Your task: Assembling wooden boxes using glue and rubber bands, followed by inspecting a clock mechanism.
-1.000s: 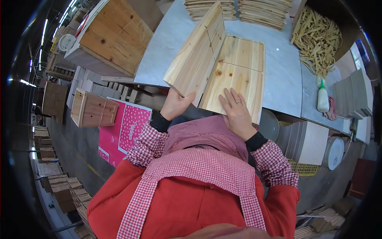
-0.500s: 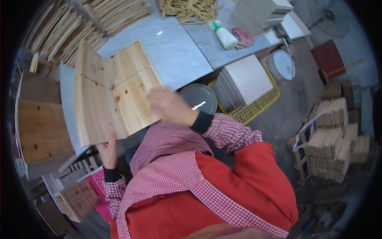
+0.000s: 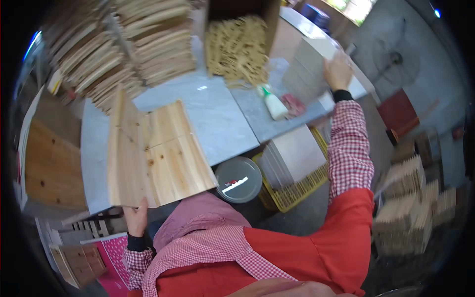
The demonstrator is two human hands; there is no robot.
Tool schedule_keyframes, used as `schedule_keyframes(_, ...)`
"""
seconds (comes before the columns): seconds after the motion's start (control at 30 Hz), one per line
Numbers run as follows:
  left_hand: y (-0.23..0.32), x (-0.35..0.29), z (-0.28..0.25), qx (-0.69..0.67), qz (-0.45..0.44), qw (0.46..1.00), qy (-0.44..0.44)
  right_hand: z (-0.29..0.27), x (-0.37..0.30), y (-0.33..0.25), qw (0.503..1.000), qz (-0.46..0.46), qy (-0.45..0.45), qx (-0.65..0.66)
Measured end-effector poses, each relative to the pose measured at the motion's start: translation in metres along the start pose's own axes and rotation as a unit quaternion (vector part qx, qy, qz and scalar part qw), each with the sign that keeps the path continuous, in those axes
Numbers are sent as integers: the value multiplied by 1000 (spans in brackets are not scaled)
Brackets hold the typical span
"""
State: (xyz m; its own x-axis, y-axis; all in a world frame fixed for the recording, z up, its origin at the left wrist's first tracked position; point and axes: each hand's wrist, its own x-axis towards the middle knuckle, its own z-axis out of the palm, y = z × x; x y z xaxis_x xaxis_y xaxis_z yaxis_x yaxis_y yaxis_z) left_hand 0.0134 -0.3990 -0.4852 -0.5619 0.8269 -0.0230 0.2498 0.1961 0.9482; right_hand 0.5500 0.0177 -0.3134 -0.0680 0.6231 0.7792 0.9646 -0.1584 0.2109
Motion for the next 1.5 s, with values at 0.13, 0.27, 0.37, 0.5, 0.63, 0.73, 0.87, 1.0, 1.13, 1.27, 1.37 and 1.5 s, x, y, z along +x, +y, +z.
schedule_keyframes(0.13,28,5,15,52,51,997,-24,37,-5,25,985,-39,-147,-80)
schedule_keyframes(0.27,47,-6,12,51,-1,998,-37,16,-4,12,982,-116,-118,-89)
schedule_keyframes(0.37,41,-4,10,65,-3,997,-43,25,-9,23,980,-142,-109,-91)
schedule_keyframes(0.5,23,-2,13,107,26,994,-13,14,-4,23,980,-147,-123,-61)
schedule_keyframes(0.63,17,1,18,105,127,986,38,-3,22,35,977,-91,-187,-41)
schedule_keyframes(0.73,20,4,16,101,149,983,38,-53,48,-8,987,-120,7,109)
schedule_keyframes(0.87,31,11,18,52,132,989,37,-87,30,-114,866,-214,-77,446)
schedule_keyframes(1.0,22,8,18,79,105,991,27,-112,-48,-253,739,-285,-162,588)
schedule_keyframes(1.13,19,2,15,95,83,992,10,-90,-72,-327,723,-314,-209,579)
schedule_keyframes(1.27,40,-6,16,49,72,996,10,-81,-50,-364,775,-387,-207,455)
schedule_keyframes(1.37,41,-8,15,27,61,998,6,-92,-41,-385,800,-413,-204,384)
schedule_keyframes(1.5,41,-7,10,36,37,999,-16,-86,-40,-415,803,-424,-191,372)
